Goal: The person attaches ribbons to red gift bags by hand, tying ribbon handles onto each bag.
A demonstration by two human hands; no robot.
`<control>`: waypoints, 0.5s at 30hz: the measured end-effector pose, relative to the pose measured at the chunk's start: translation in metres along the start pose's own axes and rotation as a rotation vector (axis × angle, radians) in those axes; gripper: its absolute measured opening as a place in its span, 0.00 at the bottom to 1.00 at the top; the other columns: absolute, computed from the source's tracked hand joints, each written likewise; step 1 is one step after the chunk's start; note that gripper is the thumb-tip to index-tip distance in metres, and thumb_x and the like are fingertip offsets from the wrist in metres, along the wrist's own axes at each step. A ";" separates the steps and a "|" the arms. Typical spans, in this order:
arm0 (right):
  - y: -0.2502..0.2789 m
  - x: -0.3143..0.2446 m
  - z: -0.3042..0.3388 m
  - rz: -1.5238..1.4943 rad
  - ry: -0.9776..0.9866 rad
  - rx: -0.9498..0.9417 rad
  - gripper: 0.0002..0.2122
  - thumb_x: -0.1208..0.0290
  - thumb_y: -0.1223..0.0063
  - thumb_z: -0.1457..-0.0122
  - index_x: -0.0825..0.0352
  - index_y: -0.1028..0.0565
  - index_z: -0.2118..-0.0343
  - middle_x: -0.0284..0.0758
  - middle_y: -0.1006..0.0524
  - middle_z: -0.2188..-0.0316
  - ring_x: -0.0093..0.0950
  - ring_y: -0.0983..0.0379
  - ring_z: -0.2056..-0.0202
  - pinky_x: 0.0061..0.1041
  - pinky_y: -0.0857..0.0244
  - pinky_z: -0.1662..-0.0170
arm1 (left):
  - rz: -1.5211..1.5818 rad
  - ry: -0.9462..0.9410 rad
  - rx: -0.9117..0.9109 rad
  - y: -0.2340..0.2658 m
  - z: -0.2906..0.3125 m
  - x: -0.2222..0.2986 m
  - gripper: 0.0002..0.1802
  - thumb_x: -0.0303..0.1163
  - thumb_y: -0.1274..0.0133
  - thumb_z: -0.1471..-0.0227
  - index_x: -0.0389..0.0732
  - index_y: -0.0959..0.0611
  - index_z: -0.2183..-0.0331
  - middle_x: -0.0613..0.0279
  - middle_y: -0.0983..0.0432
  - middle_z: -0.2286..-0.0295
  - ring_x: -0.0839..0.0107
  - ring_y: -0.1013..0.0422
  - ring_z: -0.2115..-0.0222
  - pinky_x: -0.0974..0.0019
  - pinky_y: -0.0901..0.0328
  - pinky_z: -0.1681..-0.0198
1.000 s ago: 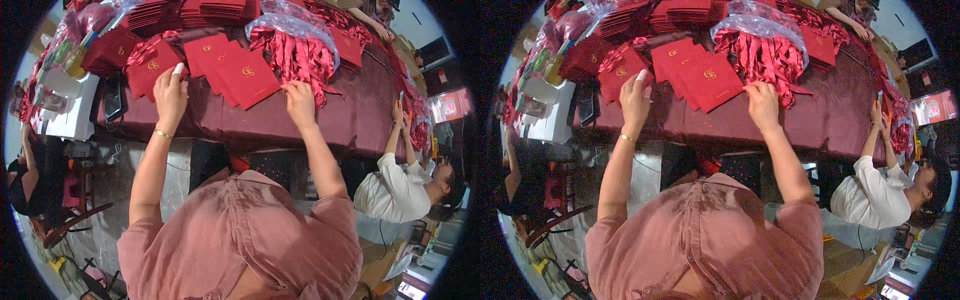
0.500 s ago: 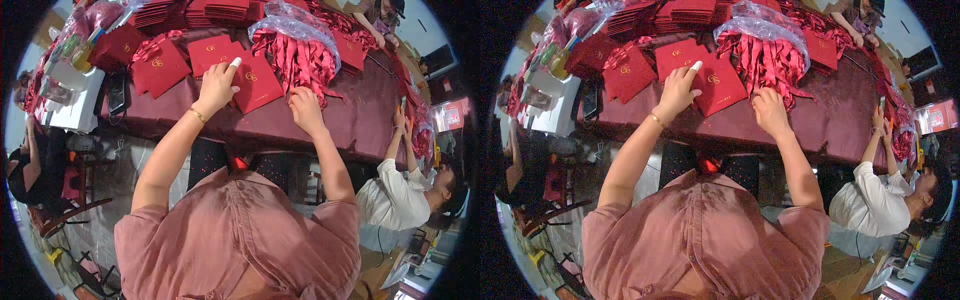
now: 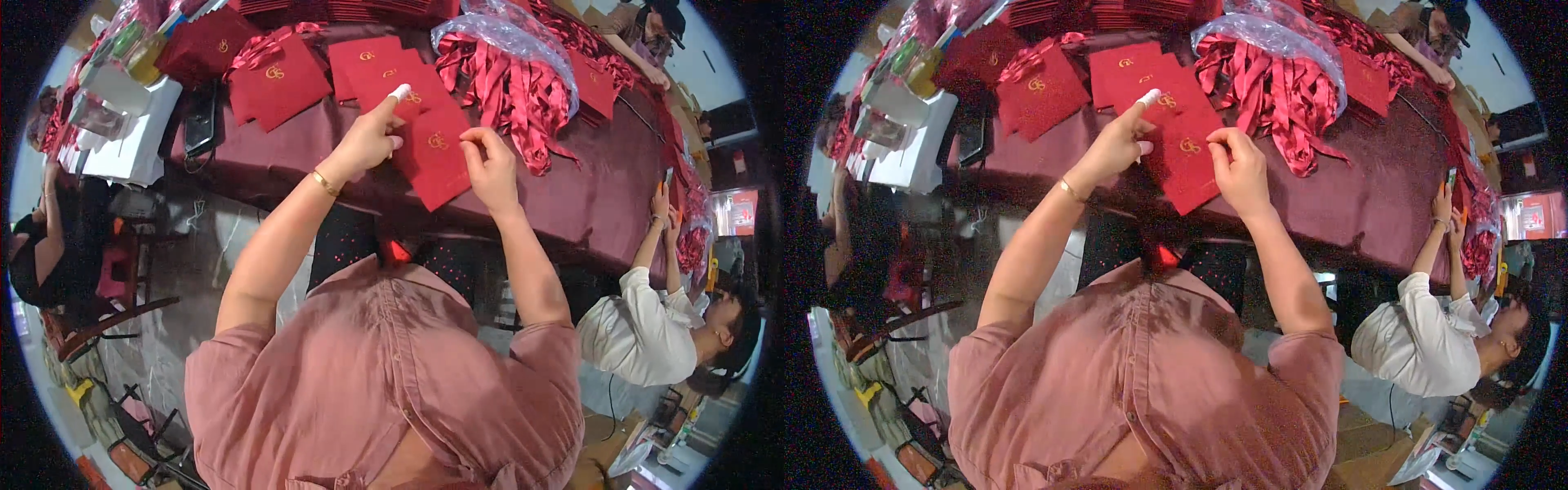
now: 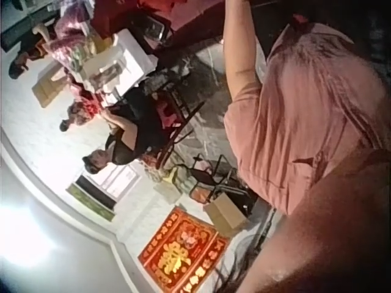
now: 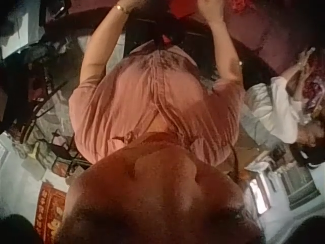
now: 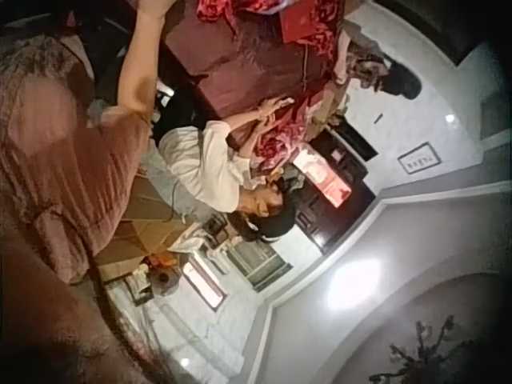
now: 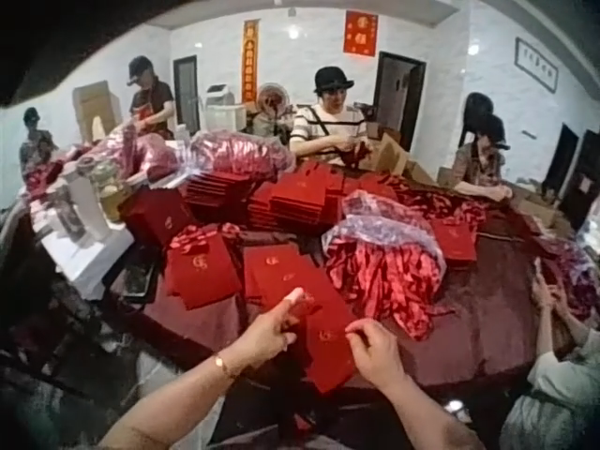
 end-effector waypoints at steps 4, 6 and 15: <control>-0.033 -0.013 -0.004 -0.043 0.001 -0.112 0.02 0.78 0.47 0.48 0.68 0.25 0.71 0.41 0.25 0.72 0.38 0.26 0.67 0.32 0.33 0.64 | 0.178 -0.068 0.021 -0.002 0.004 -0.017 0.48 0.11 0.49 0.55 0.50 0.47 0.36 0.52 0.25 0.58 0.75 0.32 0.62 0.70 0.34 0.60; -0.048 -0.017 -0.003 -0.029 0.007 -0.130 0.02 0.78 0.47 0.48 0.67 0.25 0.71 0.40 0.25 0.72 0.38 0.27 0.67 0.33 0.33 0.64 | 0.254 -0.086 0.039 -0.001 0.007 -0.017 0.48 0.12 0.48 0.56 0.50 0.45 0.37 0.51 0.24 0.62 0.73 0.29 0.64 0.69 0.33 0.63; -0.075 -0.022 -0.009 0.073 -0.084 -0.184 0.11 0.78 0.43 0.50 0.69 0.29 0.63 0.40 0.23 0.72 0.32 0.23 0.71 0.29 0.30 0.66 | 0.208 -0.070 0.028 0.001 0.027 -0.005 0.46 0.14 0.45 0.56 0.51 0.42 0.38 0.55 0.24 0.61 0.73 0.28 0.64 0.69 0.31 0.63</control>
Point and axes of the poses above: each hand's wrist, its own z-axis away from the middle knuckle, its own y-axis out of the back of the hand, x = y × z, the point moved 10 cm from there along -z, towards the middle knuckle
